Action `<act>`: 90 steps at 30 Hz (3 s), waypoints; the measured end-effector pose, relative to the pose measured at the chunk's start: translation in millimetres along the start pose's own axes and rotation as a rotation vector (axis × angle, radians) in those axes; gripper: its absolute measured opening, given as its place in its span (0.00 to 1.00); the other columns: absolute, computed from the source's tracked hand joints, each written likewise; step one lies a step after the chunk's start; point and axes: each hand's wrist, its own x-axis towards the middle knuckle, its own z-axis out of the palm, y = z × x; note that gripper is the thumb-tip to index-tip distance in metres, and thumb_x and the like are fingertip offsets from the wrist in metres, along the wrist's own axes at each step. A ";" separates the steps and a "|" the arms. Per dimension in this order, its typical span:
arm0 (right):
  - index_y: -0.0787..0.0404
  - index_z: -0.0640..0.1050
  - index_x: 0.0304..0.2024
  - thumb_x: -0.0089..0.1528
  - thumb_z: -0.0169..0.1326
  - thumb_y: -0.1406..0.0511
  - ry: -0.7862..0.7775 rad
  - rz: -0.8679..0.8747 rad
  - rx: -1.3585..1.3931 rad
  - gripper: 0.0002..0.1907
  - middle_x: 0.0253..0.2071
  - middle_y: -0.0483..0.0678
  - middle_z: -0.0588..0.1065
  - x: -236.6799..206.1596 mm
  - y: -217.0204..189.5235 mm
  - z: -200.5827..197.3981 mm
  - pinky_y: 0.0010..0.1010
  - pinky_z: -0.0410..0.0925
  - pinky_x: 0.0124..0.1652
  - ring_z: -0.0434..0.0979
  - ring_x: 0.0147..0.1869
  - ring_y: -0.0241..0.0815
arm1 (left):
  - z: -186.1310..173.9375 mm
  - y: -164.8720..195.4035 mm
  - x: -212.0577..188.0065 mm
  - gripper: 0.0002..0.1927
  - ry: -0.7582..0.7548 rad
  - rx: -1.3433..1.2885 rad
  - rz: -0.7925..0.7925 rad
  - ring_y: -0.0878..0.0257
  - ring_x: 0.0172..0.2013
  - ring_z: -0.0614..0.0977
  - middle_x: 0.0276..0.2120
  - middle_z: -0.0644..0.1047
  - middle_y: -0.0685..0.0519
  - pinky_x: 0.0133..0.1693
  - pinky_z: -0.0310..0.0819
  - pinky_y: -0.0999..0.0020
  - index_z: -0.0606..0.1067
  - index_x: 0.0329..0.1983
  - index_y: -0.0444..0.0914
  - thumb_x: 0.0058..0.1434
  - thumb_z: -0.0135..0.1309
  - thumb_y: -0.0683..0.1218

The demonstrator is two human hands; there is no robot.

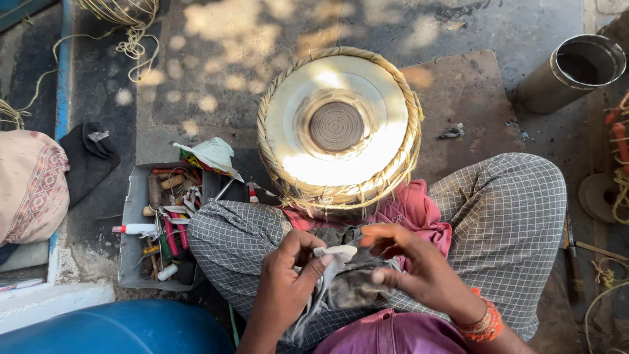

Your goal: The person sits cross-legged on a stone floor with a tabla drum in front of them and works a dark paste into the center of the drum head, rubbing it in circles with a small stone and by hand. They periodically wipe the head and their hands with a cloth, dip into a metal cup, and resume smoothing the paste.

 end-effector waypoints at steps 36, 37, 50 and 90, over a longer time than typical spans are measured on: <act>0.66 0.73 0.60 0.60 0.59 0.71 0.064 0.033 0.014 0.25 0.51 0.45 0.77 38.5 -55.7 -71.4 0.31 0.71 0.52 0.77 0.54 0.36 | -47.5 149.5 47.9 0.14 -0.331 0.145 0.233 0.69 0.27 0.82 0.24 0.81 0.54 0.31 0.77 0.68 0.80 0.39 0.38 0.63 0.59 0.54; 0.67 0.73 0.61 0.61 0.59 0.71 0.028 0.040 0.043 0.25 0.49 0.46 0.77 36.5 -55.3 -67.4 0.31 0.71 0.50 0.77 0.52 0.36 | -38.7 152.0 49.6 0.15 -0.346 0.200 0.274 0.67 0.27 0.83 0.25 0.81 0.54 0.32 0.77 0.68 0.80 0.40 0.39 0.63 0.59 0.55; 0.69 0.76 0.54 0.64 0.56 0.68 -0.048 0.106 0.251 0.17 0.48 0.49 0.80 31.2 -59.1 -79.4 0.32 0.74 0.49 0.80 0.50 0.37 | -44.6 102.0 70.2 0.20 -0.579 -0.088 0.299 0.65 0.32 0.76 0.30 0.76 0.52 0.35 0.72 0.66 0.75 0.40 0.35 0.62 0.64 0.56; 0.55 0.79 0.54 0.58 0.58 0.68 0.004 -0.385 -1.366 0.20 0.56 0.49 0.72 169.3 -68.5 -85.7 0.41 0.70 0.46 0.72 0.48 0.54 | -44.5 -48.7 285.3 0.21 -0.078 -0.261 0.241 0.60 0.59 0.78 0.59 0.79 0.50 0.61 0.68 0.64 0.74 0.65 0.44 0.69 0.51 0.48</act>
